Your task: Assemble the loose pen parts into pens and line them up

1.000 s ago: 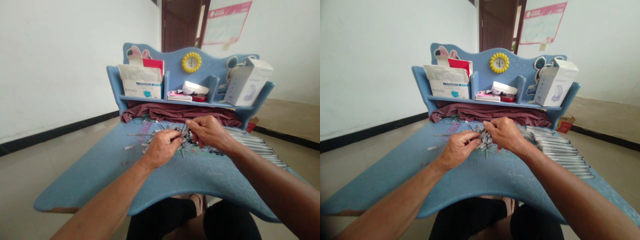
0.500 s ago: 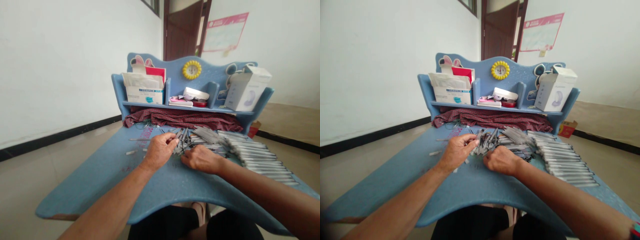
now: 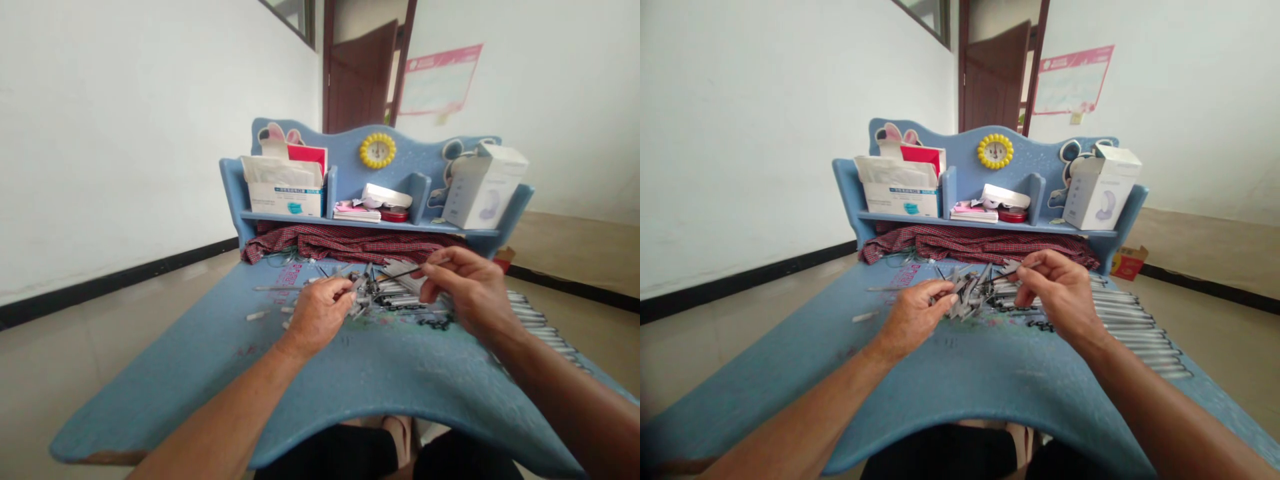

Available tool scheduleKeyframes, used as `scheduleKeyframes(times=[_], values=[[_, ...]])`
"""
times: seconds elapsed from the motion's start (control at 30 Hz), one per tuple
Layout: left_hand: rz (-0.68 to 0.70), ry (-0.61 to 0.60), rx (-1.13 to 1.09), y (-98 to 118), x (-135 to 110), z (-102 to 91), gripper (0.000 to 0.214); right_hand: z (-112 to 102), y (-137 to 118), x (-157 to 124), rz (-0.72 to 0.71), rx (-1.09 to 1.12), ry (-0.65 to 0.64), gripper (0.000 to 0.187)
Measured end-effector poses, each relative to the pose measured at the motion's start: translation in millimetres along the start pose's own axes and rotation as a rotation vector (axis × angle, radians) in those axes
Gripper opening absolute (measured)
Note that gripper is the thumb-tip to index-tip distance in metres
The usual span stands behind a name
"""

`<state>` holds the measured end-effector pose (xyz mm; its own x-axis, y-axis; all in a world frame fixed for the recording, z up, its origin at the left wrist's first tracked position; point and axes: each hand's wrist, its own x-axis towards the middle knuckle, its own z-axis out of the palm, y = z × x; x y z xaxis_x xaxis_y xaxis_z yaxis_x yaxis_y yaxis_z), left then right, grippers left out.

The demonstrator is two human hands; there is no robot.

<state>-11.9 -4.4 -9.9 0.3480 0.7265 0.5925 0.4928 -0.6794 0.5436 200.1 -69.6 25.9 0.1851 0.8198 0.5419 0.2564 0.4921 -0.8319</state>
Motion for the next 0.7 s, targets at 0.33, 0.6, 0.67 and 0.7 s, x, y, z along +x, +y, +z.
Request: scheduleKeyframes(times=[0.33, 0.6, 0.67, 0.7], values=[[-0.039, -0.007, -0.088, 2.2, -1.8, 3.7, 0.015, -8.2, -8.2, 6.6, 0.109, 0.324, 0.041, 0.016], [-0.516, -0.033, -0.822, 6.6, 6.2, -3.8, 0.014, -4.3, -9.8, -9.6, 0.059, 0.225, -0.014, 0.009], [-0.604, 0.011, -0.983, 6.2, 8.5, -7.4, 0.012, -0.4, -13.4, -22.4, 0.027, 0.122, -0.046, 0.006], [-0.635, 0.036, -1.043, 5.8, 9.4, -8.7, 0.010, 1.5, -15.3, -29.5, 0.002, 0.062, -0.068, 0.005]])
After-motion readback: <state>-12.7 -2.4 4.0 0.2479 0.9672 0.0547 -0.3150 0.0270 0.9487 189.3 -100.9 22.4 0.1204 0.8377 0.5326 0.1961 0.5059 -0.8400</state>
